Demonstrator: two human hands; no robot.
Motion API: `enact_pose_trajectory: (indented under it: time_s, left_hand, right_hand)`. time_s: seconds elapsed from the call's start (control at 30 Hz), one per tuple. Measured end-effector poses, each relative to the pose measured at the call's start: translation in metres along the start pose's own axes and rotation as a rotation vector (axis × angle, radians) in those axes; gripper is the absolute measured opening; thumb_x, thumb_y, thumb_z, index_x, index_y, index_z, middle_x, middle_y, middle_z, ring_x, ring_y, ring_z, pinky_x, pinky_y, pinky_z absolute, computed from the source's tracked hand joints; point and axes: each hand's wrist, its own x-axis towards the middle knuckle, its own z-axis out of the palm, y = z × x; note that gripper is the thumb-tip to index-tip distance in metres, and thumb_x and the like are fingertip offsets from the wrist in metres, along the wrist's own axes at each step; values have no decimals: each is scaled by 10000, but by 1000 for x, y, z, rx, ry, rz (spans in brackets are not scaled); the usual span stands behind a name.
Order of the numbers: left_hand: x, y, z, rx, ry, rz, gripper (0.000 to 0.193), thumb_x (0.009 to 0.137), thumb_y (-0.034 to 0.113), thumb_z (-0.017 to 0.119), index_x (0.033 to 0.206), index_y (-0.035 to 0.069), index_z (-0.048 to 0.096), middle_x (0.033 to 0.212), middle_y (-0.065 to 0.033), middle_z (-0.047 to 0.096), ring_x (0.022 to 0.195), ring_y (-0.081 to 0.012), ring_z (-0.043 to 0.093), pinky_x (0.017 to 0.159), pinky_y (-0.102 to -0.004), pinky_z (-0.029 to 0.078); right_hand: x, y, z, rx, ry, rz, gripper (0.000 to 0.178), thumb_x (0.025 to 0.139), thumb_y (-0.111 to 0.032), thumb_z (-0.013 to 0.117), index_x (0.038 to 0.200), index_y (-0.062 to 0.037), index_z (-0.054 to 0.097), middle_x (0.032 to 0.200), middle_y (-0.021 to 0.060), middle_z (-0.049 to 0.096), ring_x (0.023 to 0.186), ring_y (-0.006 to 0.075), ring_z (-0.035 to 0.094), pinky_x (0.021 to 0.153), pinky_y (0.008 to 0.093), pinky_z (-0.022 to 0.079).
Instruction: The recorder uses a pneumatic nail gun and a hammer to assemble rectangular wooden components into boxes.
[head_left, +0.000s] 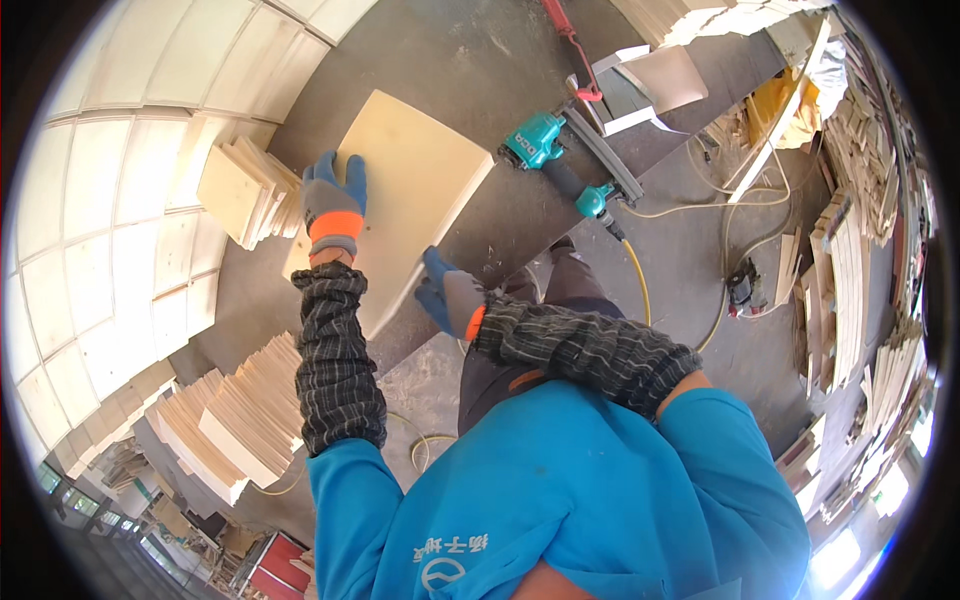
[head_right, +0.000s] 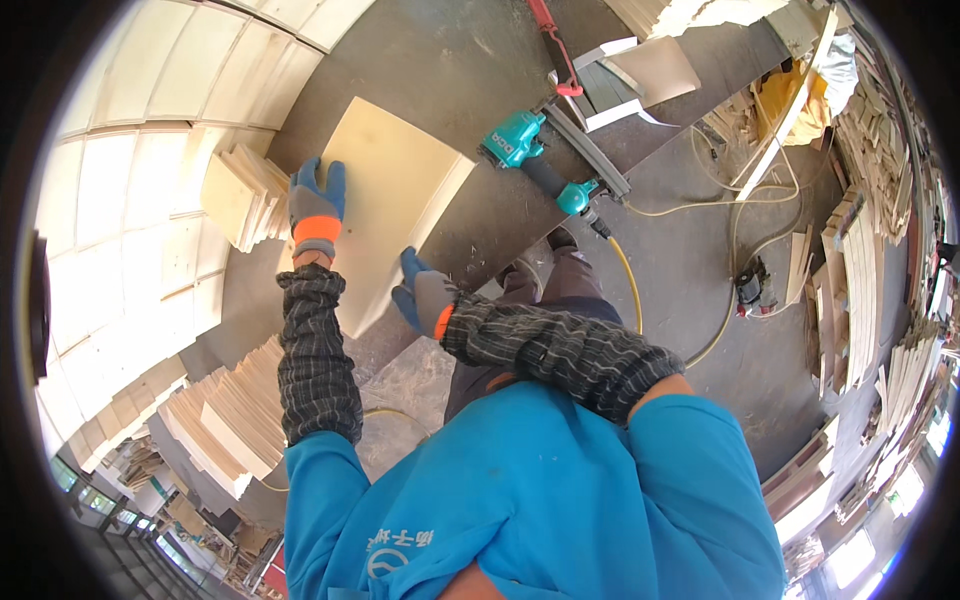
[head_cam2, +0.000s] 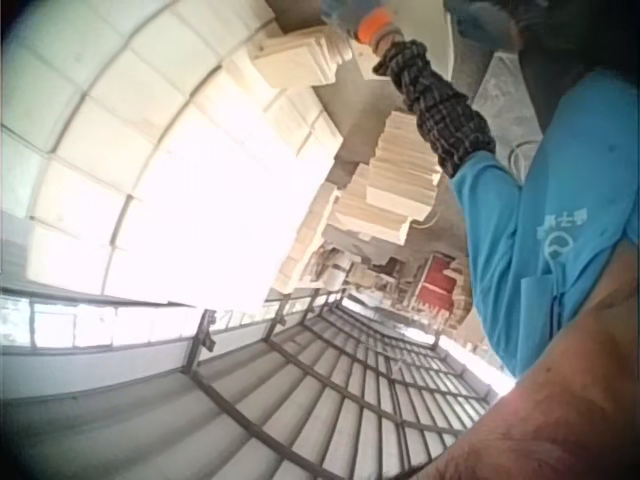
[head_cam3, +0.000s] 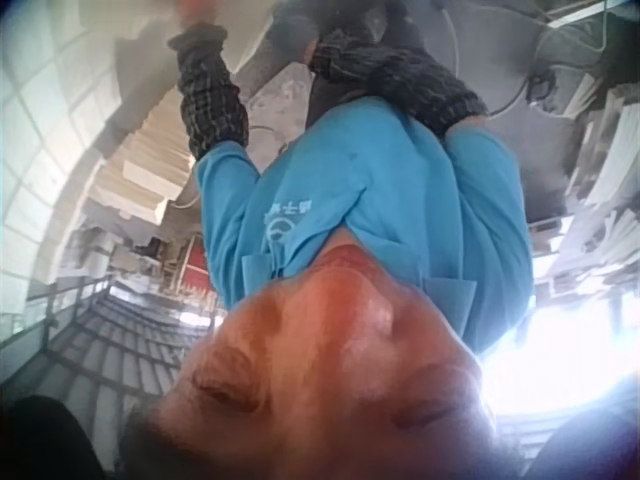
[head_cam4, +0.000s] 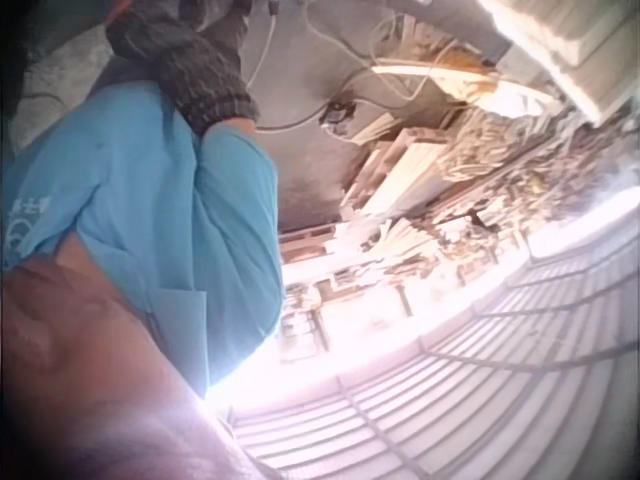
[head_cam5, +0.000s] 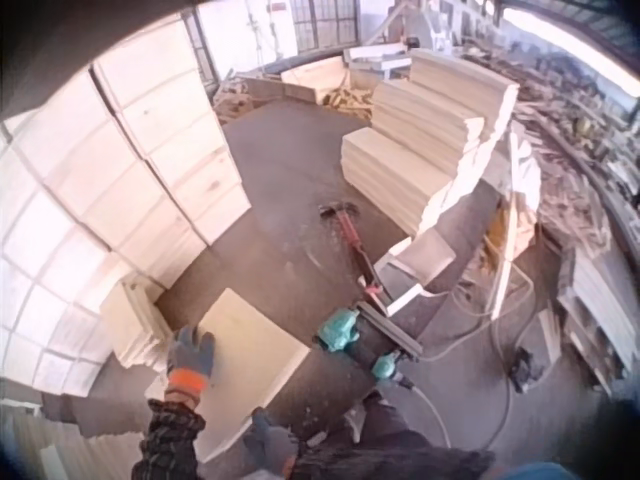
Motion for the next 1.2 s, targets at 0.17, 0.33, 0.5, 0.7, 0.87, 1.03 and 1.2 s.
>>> enact_pose_trajectory:
  time_s: [0.17,0.33,0.5,0.7,0.87,1.03,1.2]
  left_hand:
    - [-21,17,-7,14,64,276,756,923,568,763,1461,53,636,1449,-253,614,1374,-464,552,1143,-567,443]
    - [-72,82,-12,-87,-88,656,785,860,497,845,1528,167,599,1660,-156,473,1548,-449,397,1253,-675,289]
    - [-63,99,15,-62,-149,714,705,851,403,865,1487,201,637,1641,-97,505,1531,-418,431,1267,-667,297]
    - [-63,97,41,-93,-127,723,530,837,225,851,1349,195,721,1515,-45,615,1523,-385,447,1279,-663,295]
    - [-65,99,44,-160,-118,713,509,814,154,853,1309,190,745,1457,-40,647,1503,-381,463,1273,-658,298]
    - [-64,99,44,-179,-109,708,523,805,152,859,1314,185,743,1452,-43,650,1497,-373,471,1262,-655,317]
    - [-61,96,45,-212,-100,705,555,803,165,872,1339,173,727,1462,-47,649,1488,-370,487,1254,-653,340]
  right_hand:
    - [-2,32,-15,-68,-97,-51,649,1001,-106,686,1593,25,455,1305,269,736,1203,364,739,996,448,572]
    - [-6,37,-122,-179,-10,-8,506,970,-223,716,1424,-12,640,1245,295,724,1126,443,730,938,512,600]
    - [14,29,-210,-582,168,-170,538,978,-263,695,1445,-13,601,1344,282,684,1199,458,685,1008,533,565]
    - [44,77,-239,-946,248,-205,675,972,-346,696,1539,-35,499,1426,240,644,1289,448,626,1070,535,527]
    - [65,75,-234,-1077,-6,275,890,983,-423,703,1681,-47,298,1385,246,669,1204,415,692,999,531,567]
    - [84,61,-234,-1044,-73,343,1047,935,-457,772,1712,-36,212,1309,249,713,1132,410,731,956,510,587]
    - [90,75,-257,-815,12,222,889,918,-353,774,1634,7,390,1128,253,772,1015,428,768,858,499,611]
